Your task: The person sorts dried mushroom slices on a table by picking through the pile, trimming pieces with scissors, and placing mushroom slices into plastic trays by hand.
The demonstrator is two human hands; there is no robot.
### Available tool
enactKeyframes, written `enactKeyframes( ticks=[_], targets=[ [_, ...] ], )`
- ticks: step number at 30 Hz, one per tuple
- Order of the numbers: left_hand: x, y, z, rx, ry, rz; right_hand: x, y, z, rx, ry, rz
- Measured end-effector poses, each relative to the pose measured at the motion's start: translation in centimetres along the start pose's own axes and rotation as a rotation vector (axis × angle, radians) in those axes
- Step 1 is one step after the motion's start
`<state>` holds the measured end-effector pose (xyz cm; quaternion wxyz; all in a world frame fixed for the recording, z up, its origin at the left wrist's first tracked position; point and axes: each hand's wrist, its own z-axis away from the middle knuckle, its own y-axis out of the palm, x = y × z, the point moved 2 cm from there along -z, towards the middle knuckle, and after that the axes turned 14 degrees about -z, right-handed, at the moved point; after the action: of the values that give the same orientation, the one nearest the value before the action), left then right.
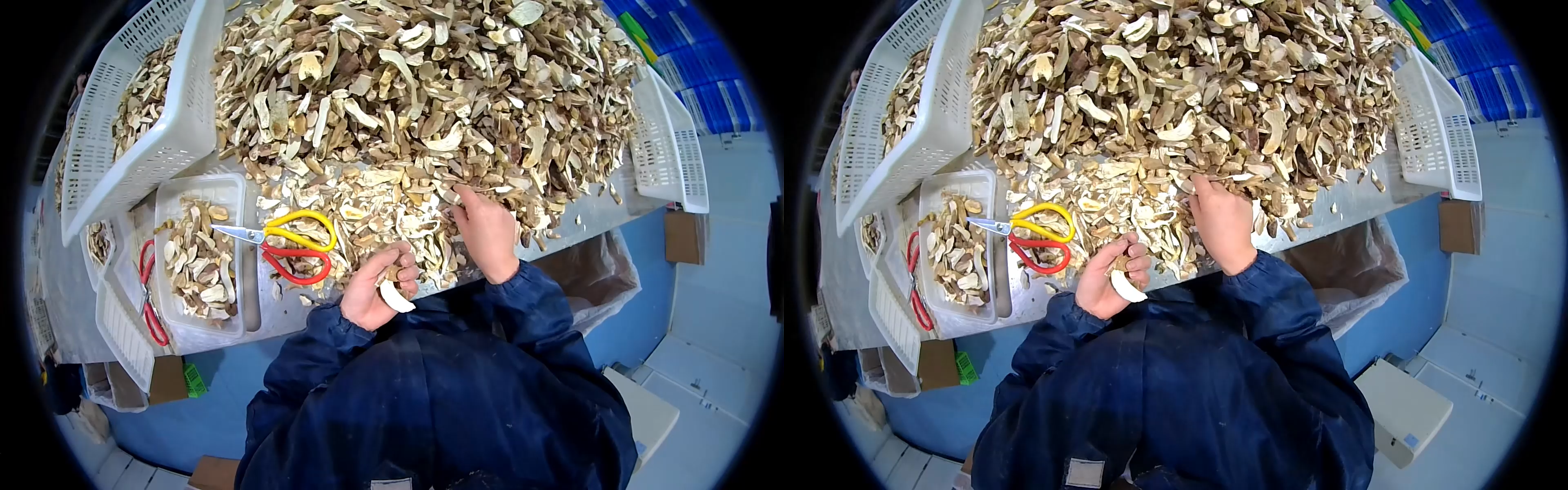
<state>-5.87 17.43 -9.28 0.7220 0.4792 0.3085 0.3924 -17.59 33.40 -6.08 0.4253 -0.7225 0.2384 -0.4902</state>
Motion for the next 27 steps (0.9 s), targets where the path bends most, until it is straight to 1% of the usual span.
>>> enactKeyframes(
  ticks=[2, 5, 8, 9, 10, 12, 13, 15, 18, 20, 21, 23, 24, 26, 27],
  targets=[
    [0.0, 0.0, 0.1, 0.006, 0.006, 0.009, -0.2, 0.4, 0.0, 0.007, 0.004, 0.037],
    [-0.3, 0.2, 0.3, -0.092, 0.05, -0.223, 0.4, -0.7, -0.1, 0.109, 0.154, -0.301],
    [-0.3, 1.7, 0.4, -0.217, 0.208, -0.699, 2.2, -1.6, 1.0, 0.329, 0.398, -0.936],
    [-0.2, 2.2, 0.3, -0.279, 0.276, -0.745, 3.6, -2.1, 1.3, 0.413, 0.34, -0.968],
    [-0.3, 2.2, 0.2, -0.299, 0.278, -0.747, 4.0, -1.8, 1.9, 0.475, 0.288, -0.96],
    [-0.4, 2.2, -0.1, -0.337, 0.28, -0.749, 4.6, -2.0, 2.2, 0.543, 0.363, -1.025],
    [-0.8, 2.2, 0.0, -0.294, 0.269, -0.724, 4.3, -2.0, 2.2, 0.508, 0.384, -1.058],
    [-1.1, 2.7, 0.3, -0.36, 0.328, -0.708, 3.2, -1.7, 2.4, 0.44, 0.424, -1.128],
    [-1.3, 3.0, 0.4, -0.427, 0.376, -0.691, 3.8, -1.1, 3.7, 0.452, 0.289, -1.03],
    [-1.2, 2.9, 0.4, -0.442, 0.378, -0.704, 4.3, -0.9, 4.0, 0.481, 0.25, -1.001],
    [-1.1, 2.8, 0.4, -0.411, 0.386, -0.777, 4.3, -0.8, 4.0, 0.486, 0.233, -0.997],
    [-1.0, 3.1, 0.4, -0.355, 0.302, -0.785, 4.0, -0.7, 3.8, 0.533, 0.159, -1.035],
    [-1.1, 3.2, 0.5, -0.33, 0.262, -0.789, 4.0, -0.8, 3.7, 0.581, 0.183, -1.086],
    [-1.3, 2.3, 0.5, -0.214, 0.188, -0.584, 4.0, -1.2, 3.5, 0.682, 0.229, -1.19],
    [-1.4, 1.8, 0.5, -0.172, 0.163, -0.456, 3.6, -1.1, 3.5, 0.717, 0.293, -1.288]
  ],
)
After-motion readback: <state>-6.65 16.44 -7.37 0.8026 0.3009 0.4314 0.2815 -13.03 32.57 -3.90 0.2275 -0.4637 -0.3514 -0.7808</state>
